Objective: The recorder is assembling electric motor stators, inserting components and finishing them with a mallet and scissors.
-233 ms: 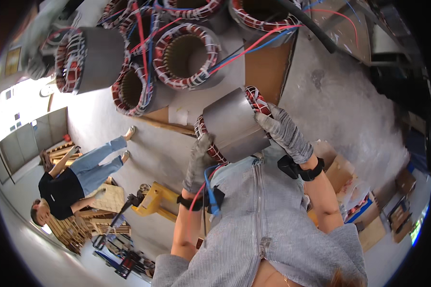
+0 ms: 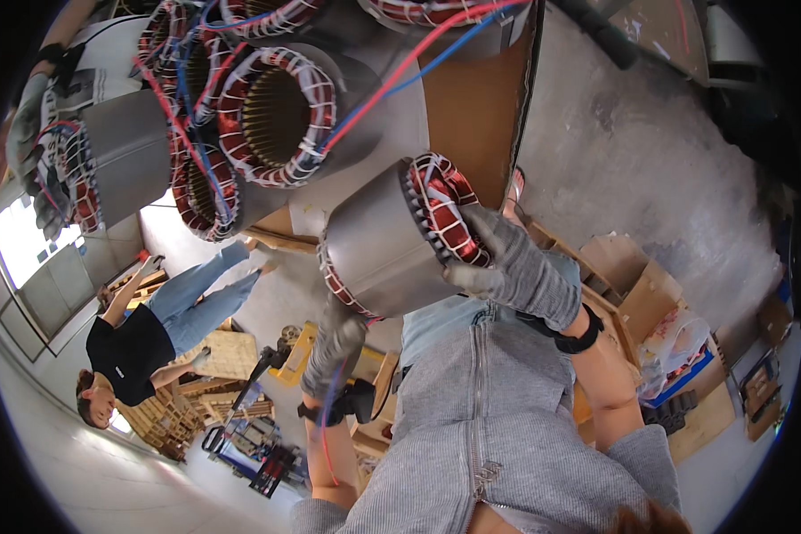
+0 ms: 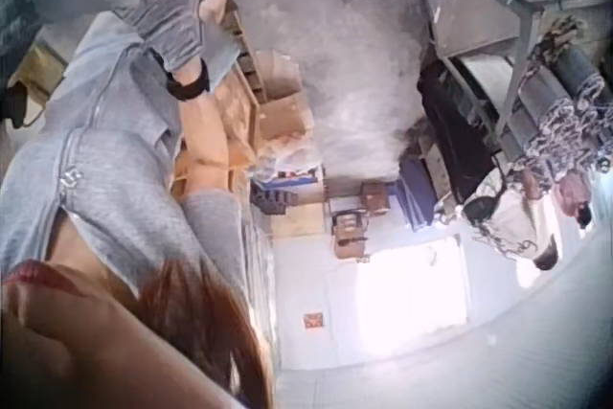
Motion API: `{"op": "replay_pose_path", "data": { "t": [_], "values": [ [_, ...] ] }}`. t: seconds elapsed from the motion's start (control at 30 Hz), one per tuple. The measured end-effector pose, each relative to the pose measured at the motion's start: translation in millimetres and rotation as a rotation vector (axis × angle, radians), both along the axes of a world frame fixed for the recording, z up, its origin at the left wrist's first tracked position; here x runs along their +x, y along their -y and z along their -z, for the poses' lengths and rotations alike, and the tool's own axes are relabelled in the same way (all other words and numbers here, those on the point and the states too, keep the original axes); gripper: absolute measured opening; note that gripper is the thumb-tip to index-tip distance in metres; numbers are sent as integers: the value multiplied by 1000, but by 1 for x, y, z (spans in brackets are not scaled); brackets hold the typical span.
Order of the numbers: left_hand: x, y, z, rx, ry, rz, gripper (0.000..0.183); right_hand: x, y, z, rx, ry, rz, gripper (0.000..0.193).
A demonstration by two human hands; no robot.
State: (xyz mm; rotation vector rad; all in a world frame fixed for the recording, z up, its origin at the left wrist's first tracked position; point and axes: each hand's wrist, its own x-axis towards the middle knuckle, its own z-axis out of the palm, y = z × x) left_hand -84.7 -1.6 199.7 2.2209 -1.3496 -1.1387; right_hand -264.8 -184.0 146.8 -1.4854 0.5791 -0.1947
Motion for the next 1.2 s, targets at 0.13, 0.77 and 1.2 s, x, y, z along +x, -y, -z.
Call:
{"op": "replay_pose_path", "data": {
  "t": [0.13, 0.77, 1.2],
  "values": [
    [-37, -35, -10, 140, -622, -807, 53, -29, -5, 20, -469, -68, -83, 49],
    [-43, -39, -8, -153, -739, -1087, 47, -11, -17, 23, -62, -35, 118, 47],
    [-70, -51, 0, -214, -622, -1140, 54, -27, -39, 20, -18, -48, 157, 48]
  ]
}}
